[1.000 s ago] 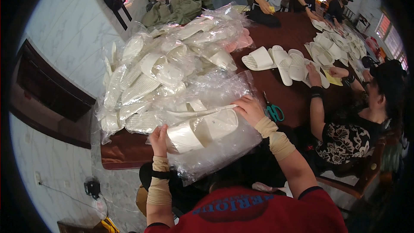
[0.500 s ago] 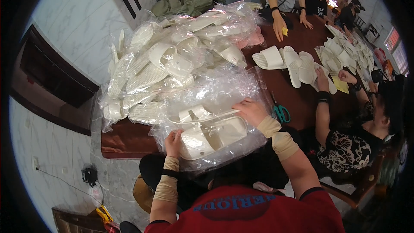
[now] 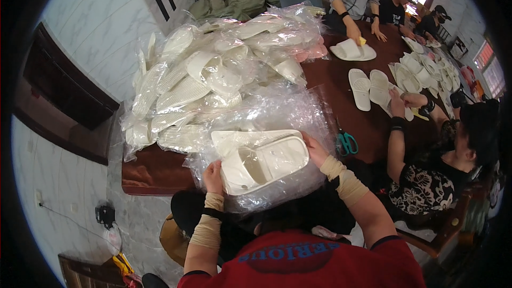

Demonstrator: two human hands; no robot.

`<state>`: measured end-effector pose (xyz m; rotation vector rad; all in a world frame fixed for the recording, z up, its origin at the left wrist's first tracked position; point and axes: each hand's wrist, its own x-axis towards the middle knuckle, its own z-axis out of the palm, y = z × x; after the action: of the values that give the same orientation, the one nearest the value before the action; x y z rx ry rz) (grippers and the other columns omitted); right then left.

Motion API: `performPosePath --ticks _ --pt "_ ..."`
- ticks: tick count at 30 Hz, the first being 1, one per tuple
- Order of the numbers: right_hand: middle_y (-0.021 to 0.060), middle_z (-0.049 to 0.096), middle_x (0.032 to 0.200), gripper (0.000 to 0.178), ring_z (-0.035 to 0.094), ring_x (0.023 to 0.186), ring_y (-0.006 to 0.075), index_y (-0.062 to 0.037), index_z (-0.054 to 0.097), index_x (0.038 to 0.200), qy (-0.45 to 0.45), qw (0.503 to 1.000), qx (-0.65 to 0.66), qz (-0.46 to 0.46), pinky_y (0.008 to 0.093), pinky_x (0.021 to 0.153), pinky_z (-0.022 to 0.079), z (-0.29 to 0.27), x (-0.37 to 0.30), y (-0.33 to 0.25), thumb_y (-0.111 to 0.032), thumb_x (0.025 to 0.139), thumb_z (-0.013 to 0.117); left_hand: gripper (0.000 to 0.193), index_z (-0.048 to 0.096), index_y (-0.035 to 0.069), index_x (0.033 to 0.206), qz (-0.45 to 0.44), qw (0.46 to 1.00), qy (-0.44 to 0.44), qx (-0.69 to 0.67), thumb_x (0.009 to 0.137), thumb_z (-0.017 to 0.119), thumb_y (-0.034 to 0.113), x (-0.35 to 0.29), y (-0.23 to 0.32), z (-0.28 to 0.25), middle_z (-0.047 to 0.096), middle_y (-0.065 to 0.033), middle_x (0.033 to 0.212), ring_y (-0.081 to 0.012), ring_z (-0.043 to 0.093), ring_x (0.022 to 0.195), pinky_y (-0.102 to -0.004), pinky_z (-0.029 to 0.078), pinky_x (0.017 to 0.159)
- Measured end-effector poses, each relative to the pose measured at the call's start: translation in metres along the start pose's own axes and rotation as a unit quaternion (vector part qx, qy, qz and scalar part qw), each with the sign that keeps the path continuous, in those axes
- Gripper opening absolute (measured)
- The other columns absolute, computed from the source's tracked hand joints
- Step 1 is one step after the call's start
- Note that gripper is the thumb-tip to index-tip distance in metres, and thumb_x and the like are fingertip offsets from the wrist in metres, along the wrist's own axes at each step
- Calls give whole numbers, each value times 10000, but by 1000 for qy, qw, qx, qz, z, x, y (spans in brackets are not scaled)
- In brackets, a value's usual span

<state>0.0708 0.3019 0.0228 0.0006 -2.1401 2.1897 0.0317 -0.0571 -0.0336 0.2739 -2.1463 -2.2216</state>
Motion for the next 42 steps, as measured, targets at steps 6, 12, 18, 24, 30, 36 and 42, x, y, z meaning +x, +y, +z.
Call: performPosePath --ticks 6,12,18,24,30,36,42 --pt "47 577 1255 443 548 1121 120 -35 470 1373 -61 965 181 182 274 923 468 -9 -3 -41 -281 1004 476 254 661 -54 912 24 999 23 14 974 596 183 -6 2 10 651 -24 820 -60 533 747 -222 437 643" --pt "42 565 1253 493 527 1131 116 -46 450 1388 -201 962 40 183 280 932 457 -11 2 -63 -239 951 574 238 656 -36 924 53 997 39 36 977 593 187 -14 15 7 642 -13 803 -61 535 753 -217 433 642" --pt "58 553 1261 581 520 1149 138 -30 425 1387 -163 980 35 105 292 984 427 -20 3 -63 -41 857 661 302 581 -28 1135 -91 991 52 83 934 650 185 -31 94 -2 663 -30 846 -124 596 664 -287 463 569" --pt "61 558 1230 560 523 1143 140 -24 424 1371 -150 985 -23 78 284 966 439 -29 9 -43 -62 865 661 557 464 121 1386 351 854 133 360 870 672 150 -24 99 5 541 -143 1328 -322 530 1204 -477 422 1001" --pt "52 587 1158 440 549 1074 122 -12 516 1271 -26 998 -57 5 266 909 463 -33 4 -59 -75 866 676 556 425 225 1449 227 780 -19 583 924 570 337 -9 45 19 277 -29 1573 -321 186 1466 -589 142 1147" --pt "70 593 1163 385 571 1026 137 6 516 1265 320 939 -35 -120 268 881 476 -94 -48 -131 -79 905 623 581 448 236 1436 262 770 11 583 886 609 326 -7 44 22 272 -25 1578 -322 189 1467 -576 150 1150" --pt "71 579 1213 457 566 1060 147 -19 472 1323 326 926 33 -187 278 893 468 -27 -62 -167 -84 900 631 580 458 226 1430 251 774 2 582 873 611 284 -6 39 37 280 -36 1575 -323 193 1466 -565 151 1154"
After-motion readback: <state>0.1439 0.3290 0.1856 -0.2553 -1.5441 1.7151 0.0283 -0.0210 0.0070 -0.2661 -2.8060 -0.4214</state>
